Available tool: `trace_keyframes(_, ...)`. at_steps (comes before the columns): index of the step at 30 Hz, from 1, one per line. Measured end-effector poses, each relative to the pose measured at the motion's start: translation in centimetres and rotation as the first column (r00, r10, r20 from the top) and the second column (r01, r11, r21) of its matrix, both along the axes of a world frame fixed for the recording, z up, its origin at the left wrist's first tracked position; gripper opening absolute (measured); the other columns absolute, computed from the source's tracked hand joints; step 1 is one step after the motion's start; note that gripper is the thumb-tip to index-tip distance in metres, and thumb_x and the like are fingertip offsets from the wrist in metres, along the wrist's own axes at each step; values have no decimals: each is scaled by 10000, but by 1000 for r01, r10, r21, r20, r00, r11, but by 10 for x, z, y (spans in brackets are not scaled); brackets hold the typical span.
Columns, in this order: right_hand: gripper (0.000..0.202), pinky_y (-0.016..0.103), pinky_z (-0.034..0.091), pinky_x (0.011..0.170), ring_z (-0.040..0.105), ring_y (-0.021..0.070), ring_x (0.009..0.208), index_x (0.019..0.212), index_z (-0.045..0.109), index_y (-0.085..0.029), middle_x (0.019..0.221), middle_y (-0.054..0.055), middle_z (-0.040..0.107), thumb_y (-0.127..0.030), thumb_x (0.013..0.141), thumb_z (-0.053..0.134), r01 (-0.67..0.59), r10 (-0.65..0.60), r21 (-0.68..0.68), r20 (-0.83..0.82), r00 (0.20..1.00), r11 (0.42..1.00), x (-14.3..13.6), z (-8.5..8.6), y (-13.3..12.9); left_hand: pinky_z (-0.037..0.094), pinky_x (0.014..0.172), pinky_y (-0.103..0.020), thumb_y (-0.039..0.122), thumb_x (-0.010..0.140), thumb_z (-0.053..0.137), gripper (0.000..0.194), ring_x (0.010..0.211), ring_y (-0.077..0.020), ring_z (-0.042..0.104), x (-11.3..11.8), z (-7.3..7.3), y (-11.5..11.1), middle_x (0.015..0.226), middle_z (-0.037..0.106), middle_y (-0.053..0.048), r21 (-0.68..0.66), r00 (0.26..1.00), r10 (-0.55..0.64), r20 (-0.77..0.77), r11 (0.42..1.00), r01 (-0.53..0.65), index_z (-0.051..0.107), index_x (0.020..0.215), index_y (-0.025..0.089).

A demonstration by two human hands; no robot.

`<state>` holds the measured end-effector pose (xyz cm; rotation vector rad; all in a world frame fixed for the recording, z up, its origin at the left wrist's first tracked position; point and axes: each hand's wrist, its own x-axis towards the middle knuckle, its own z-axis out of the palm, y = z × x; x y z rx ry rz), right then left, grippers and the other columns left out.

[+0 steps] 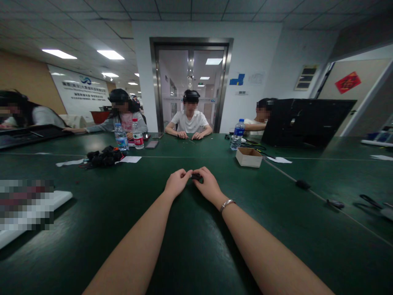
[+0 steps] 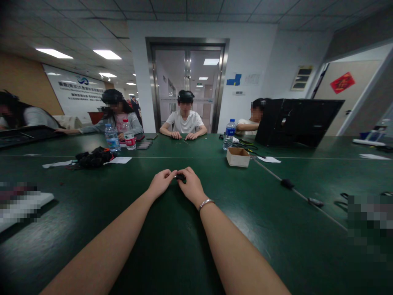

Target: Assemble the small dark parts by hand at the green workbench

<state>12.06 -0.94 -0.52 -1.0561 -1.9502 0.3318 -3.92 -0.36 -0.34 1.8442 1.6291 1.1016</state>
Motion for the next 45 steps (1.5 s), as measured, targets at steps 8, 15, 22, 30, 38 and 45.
trace_keyframes(8,182,303,469,804,553,138,839,953,635,-205,932,27,549,-157,783,590,50,-51,-11,-18,999,999,0,-2,2,460,807,-309,335,622,734,246,784,-167,613,-3,-4,11,809,684,-40,111,896,-233,377,972,206,658,791,174)
trace_keyframes(15,197,307,467,822,551,145,868,980,634,-207,956,34,548,-153,798,580,46,-46,-16,3,999,999,1,-2,3,474,835,-345,317,581,772,298,789,-183,644,-4,-2,12,817,715,-68,33,819,-252,516,961,275,691,813,148)
trace_keyframes(22,199,300,458,820,549,139,878,991,627,-211,972,28,539,-154,808,572,37,-37,1,55,998,999,1,3,-3,473,793,-327,420,660,705,299,722,-177,633,-6,-1,12,710,696,-54,-16,879,-210,428,971,240,696,743,133)
trace_keyframes(30,196,290,461,761,550,137,823,985,643,-210,950,30,558,-162,805,581,40,-39,-25,37,999,999,0,1,-1,485,822,-342,392,618,750,318,798,-194,648,-6,0,11,814,717,-72,4,861,-249,444,961,276,688,805,142)
trace_keyframes(38,190,295,456,753,554,146,795,989,656,-165,897,51,605,-162,815,583,61,-58,-56,42,997,997,0,1,-1,457,907,-360,298,526,805,429,901,-186,639,-8,-1,12,953,698,-81,29,757,-320,570,928,371,661,899,142)
trace_keyframes(45,182,291,459,744,551,141,787,982,651,-175,900,45,601,-176,814,585,62,-61,-43,23,998,997,0,0,1,462,703,-305,500,705,631,373,716,-165,594,-4,2,10,756,652,-44,-71,929,-151,338,980,186,631,803,140)
